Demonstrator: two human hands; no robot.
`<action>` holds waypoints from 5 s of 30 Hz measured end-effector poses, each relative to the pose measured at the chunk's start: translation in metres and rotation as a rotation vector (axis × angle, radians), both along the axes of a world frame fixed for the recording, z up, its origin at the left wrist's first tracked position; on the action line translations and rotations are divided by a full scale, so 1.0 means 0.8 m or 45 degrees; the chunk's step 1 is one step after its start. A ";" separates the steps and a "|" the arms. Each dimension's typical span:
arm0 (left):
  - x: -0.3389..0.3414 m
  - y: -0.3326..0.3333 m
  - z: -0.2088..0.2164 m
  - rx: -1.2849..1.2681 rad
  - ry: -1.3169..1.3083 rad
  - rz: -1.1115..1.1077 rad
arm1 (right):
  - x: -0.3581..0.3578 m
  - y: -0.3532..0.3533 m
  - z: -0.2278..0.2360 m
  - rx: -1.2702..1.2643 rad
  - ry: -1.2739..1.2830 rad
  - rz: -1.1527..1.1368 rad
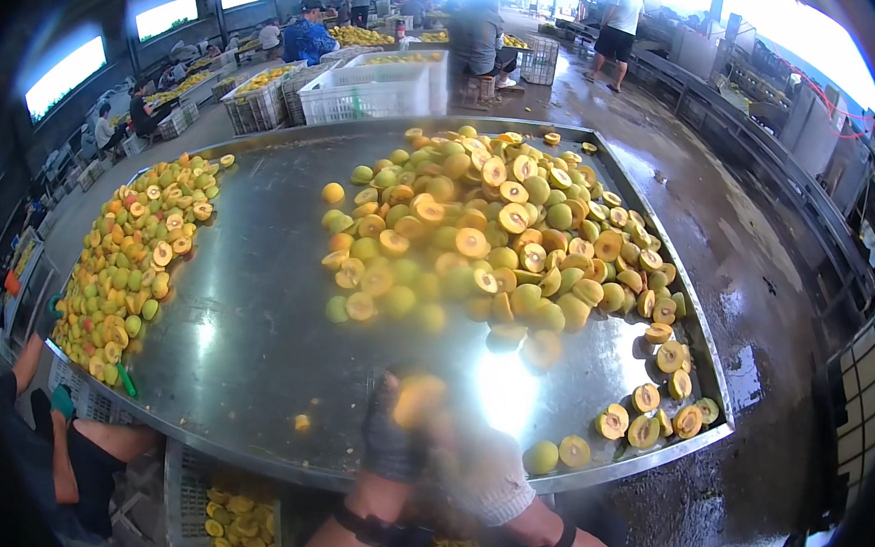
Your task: The person sorts fruit halves on a metal table by hand, picking them up from a pile and placing them into crates beneath the table edge.
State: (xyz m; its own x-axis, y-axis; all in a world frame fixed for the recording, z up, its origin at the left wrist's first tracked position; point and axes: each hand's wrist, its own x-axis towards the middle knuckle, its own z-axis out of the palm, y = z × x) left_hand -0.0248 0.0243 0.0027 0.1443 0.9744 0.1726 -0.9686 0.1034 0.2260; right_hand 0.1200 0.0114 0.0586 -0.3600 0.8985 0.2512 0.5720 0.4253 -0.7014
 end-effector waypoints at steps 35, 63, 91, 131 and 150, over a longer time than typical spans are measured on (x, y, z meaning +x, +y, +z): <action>-0.007 0.001 0.023 0.031 1.695 0.627 | 0.042 0.039 -0.003 -1.345 0.603 0.469; -0.012 0.016 -0.015 -0.099 1.759 0.496 | 0.039 0.036 -0.023 -0.581 0.371 0.334; -0.023 0.003 -0.057 0.184 1.986 0.476 | 0.057 0.026 -0.039 -1.017 0.683 0.439; -0.149 -0.112 0.060 -0.455 1.566 0.645 | 0.182 0.070 -0.019 -0.878 -0.171 0.379; -0.212 -0.204 0.090 -0.498 3.101 0.728 | 0.177 0.040 -0.018 -0.402 -1.048 -0.015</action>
State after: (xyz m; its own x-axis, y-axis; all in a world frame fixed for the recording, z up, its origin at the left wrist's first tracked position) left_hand -0.1947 -0.1389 0.0750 -0.4174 0.9048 0.0850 0.8209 0.3353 0.4622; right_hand 0.2617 0.0432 0.0441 -0.3076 0.8871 -0.3441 0.9507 0.2721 -0.1484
